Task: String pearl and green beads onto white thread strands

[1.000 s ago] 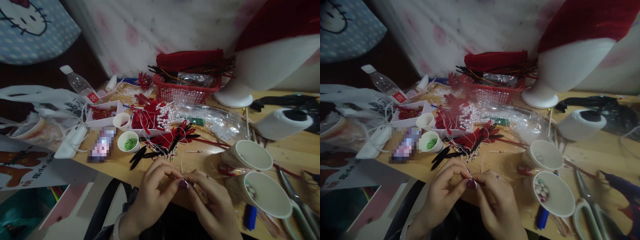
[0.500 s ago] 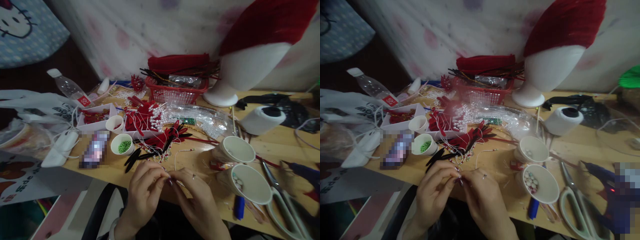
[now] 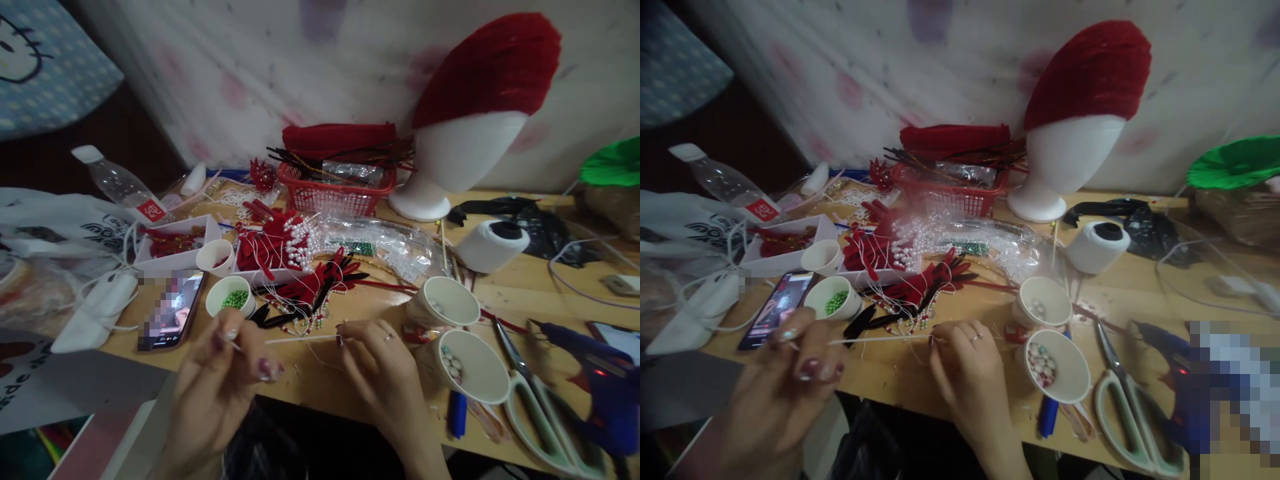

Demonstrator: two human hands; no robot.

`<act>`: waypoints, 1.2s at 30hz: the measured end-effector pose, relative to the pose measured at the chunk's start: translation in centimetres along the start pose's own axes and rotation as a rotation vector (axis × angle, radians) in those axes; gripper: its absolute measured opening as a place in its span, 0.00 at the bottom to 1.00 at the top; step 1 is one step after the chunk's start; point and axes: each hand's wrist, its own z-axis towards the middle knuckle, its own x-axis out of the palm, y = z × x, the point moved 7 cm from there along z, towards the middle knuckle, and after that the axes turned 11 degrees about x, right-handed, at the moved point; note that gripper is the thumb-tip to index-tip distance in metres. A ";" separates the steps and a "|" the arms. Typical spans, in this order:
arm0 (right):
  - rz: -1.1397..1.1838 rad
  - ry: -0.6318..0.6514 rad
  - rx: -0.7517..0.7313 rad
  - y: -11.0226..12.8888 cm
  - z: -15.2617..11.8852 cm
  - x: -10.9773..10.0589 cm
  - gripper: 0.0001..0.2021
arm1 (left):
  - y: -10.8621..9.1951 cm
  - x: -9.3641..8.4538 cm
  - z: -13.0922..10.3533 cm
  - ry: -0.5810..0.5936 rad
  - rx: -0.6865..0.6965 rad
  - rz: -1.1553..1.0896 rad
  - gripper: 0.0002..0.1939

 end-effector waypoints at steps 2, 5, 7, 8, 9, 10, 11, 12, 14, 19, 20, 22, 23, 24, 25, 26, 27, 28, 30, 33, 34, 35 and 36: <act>0.001 -0.036 0.037 -0.5 0.1 -0.3 0.05 | -2.0 -0.5 0.3 -0.055 0.096 -0.010 0.14; 0.053 -0.051 0.070 -0.4 0.1 -0.3 0.06 | -3.9 -1.8 -0.2 -0.182 0.217 0.031 0.16; 0.082 -0.046 0.089 -0.3 0.0 -0.1 0.06 | -4.2 -2.6 -0.8 -0.247 0.241 0.080 0.17; 0.087 -0.043 0.101 -0.3 0.0 0.0 0.05 | -4.2 -2.8 -1.1 -0.263 0.245 0.101 0.16; 0.086 -0.037 0.116 -0.4 -0.1 0.1 0.05 | -4.2 -2.9 -1.3 -0.266 0.249 0.120 0.16; 0.081 -0.028 0.131 -0.5 -0.1 0.2 0.04 | -4.2 -3.0 -1.4 -0.270 0.252 0.136 0.15; 0.075 -0.018 0.144 -0.6 -0.2 0.3 0.04 | -4.2 -3.1 -1.4 -0.274 0.255 0.150 0.14; 0.068 -0.007 0.159 -0.7 -0.2 0.4 0.04 | -4.3 -3.0 -1.4 -0.272 0.260 0.162 0.13; 0.056 0.009 0.181 -1.0 -0.3 0.5 0.05 | -4.3 -2.5 -1.2 -0.232 0.265 0.190 0.11; 0.085 0.021 0.270 -2.0 -0.5 0.4 0.06 | -3.8 0.4 0.2 0.008 0.239 0.202 0.09; 0.094 0.021 0.295 -2.2 -0.6 0.5 0.07 | -3.5 1.2 0.6 0.061 0.231 0.204 0.08; 0.102 0.016 0.337 -2.8 -0.7 0.6 0.08 | -2.6 2.8 1.8 0.189 0.201 0.245 0.06; 0.100 0.010 0.351 -3.1 -0.7 0.7 0.08 | -1.9 3.7 2.5 0.257 0.177 0.277 0.05; 0.096 0.003 0.361 -3.3 -0.7 0.8 0.09 | -1.1 4.5 3.2 0.320 0.145 0.307 0.06; 0.092 -0.003 0.367 -3.6 -0.6 1.0 0.09 | -0.2 5.2 4.0 0.374 0.109 0.333 0.07; 0.089 -0.010 0.373 -3.9 -0.6 1.1 0.08 | 0.6 5.8 4.7 0.415 0.078 0.352 0.08; 0.089 -0.018 0.377 -4.2 -0.6 1.3 0.08 | 1.3 6.4 5.4 0.449 0.056 0.364 0.09; 0.090 -0.029 0.381 -4.5 -0.6 1.4 0.08 | 2.0 6.9 6.1 0.470 0.046 0.375 0.10; 0.098 -0.064 0.386 -4.9 -0.6 1.5 0.08 | 3.3 7.7 7.3 0.508 0.045 0.402 0.09; 0.125 -0.117 0.385 -5.2 -1.1 1.3 0.10 | 5.2 8.5 8.6 0.566 0.034 0.411 0.09; 0.137 -0.131 0.385 -5.2 -1.3 1.2 0.10 | 5.9 8.6 9.0 0.578 0.026 0.406 0.09; 0.151 -0.144 0.385 -5.2 -1.5 1.0 0.09 | 6.5 8.7 9.4 0.589 0.020 0.398 0.08; 0.165 -0.157 0.385 -5.2 -1.7 0.9 0.08 | 7.0 8.8 9.7 0.591 0.016 0.393 0.08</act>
